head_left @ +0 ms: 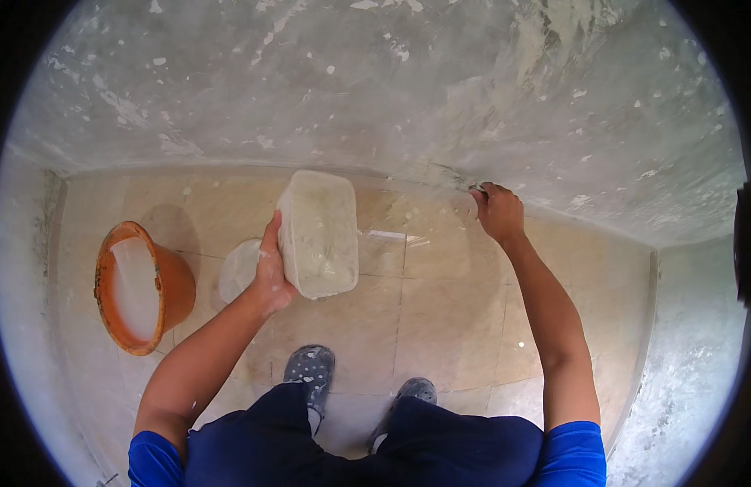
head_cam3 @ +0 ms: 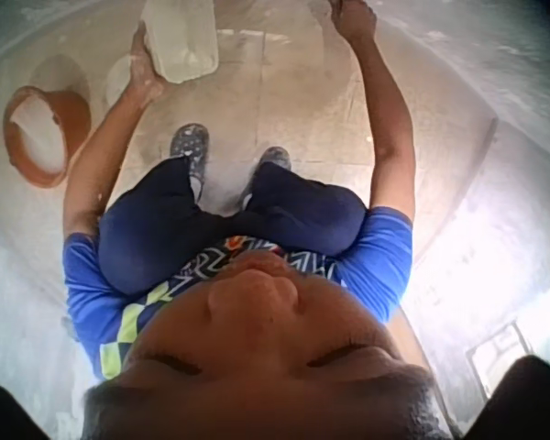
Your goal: The person patches a wall by applying putty from a container using a putty knife, then mixes more plaster in a bucket with water.
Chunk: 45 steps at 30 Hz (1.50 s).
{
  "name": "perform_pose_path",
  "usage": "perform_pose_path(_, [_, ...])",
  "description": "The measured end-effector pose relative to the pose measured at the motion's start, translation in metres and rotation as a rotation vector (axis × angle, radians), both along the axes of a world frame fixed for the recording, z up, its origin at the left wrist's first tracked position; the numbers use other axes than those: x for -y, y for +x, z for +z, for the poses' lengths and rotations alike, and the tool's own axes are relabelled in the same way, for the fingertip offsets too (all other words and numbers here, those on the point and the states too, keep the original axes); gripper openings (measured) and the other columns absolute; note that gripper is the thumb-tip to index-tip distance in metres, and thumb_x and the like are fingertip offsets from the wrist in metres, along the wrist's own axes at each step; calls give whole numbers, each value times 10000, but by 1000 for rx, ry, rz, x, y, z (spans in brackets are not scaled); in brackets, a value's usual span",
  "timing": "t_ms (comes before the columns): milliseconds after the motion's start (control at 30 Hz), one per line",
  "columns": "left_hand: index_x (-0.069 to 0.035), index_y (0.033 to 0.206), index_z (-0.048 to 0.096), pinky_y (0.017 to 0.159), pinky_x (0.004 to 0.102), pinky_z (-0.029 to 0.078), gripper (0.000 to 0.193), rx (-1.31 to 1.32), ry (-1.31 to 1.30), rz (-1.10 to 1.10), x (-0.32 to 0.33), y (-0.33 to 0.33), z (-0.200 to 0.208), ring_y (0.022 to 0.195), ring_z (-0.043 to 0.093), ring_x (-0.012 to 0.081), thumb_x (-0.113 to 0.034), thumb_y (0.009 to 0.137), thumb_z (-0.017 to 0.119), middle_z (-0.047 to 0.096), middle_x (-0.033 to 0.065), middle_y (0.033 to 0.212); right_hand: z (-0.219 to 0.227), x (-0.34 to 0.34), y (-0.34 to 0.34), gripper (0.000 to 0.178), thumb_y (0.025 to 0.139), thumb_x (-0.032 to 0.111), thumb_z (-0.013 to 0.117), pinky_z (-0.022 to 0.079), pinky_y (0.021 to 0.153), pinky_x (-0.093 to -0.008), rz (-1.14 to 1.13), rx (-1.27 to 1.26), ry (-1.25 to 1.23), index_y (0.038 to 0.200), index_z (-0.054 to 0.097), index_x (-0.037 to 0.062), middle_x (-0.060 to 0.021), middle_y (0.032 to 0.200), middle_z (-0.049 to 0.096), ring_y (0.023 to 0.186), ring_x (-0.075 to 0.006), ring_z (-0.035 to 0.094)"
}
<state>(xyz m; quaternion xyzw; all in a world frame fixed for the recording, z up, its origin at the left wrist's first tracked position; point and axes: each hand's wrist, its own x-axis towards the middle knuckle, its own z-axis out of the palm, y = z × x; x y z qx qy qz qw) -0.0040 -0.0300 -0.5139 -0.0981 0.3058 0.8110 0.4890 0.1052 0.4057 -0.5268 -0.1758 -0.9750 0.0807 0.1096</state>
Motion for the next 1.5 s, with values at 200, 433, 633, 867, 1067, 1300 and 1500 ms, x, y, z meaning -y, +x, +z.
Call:
perform_pose_path(200, [-147,1626,420,1176,565,463,875,-3,-113,87,14,3,-1,1399,571,350,-745,991,496,530,132,1582,-14,-39,47,373,990,362,731,515,664,-518,-187,-94,-33,876,711,8,-229,739,678,745,-463,677])
perform_pose_path(433, [-152,1617,438,1155,567,483,845,4,-94,110,44,1,21,1375,592,346,-725,998,492,556,126,1557,-16,8,71,325,980,327,730,515,643,-472,-231,-161,-176,892,708,15,-201,731,674,716,-439,672])
perform_pose_path(633, [-133,1601,450,1167,544,462,851,4,-74,95,30,3,8,1386,567,330,-730,999,514,561,122,1539,-24,60,21,271,986,241,704,479,648,-472,64,-134,-486,924,677,-21,-247,764,634,675,-420,604])
perform_pose_path(867, [-151,1614,435,1179,566,451,862,26,-42,-50,-13,11,3,1405,558,349,-740,990,513,539,123,1572,-44,67,10,298,995,255,687,496,722,-489,-130,-236,-623,970,678,-42,-274,850,671,770,-452,640])
perform_pose_path(1067, [-155,1620,430,1184,571,446,859,35,33,-176,-49,13,17,1417,551,355,-734,991,514,529,124,1586,-119,25,97,324,1011,250,644,482,706,-491,-826,-498,-669,922,692,-58,-240,799,677,744,-399,655])
perform_pose_path(1300, [-157,1622,436,1175,581,462,828,94,-5,-154,-48,6,4,1391,583,356,-694,998,527,536,127,1587,-39,87,142,227,992,168,665,499,700,-389,-556,-402,-695,1026,698,-55,-190,817,649,727,-267,616])
perform_pose_path(1500, [-144,1613,445,1193,545,443,859,104,47,-213,-61,13,4,1407,563,346,-718,984,554,535,127,1584,20,139,114,320,911,42,727,533,742,-408,-78,-361,-554,1210,660,-47,-191,1039,634,854,-343,664])
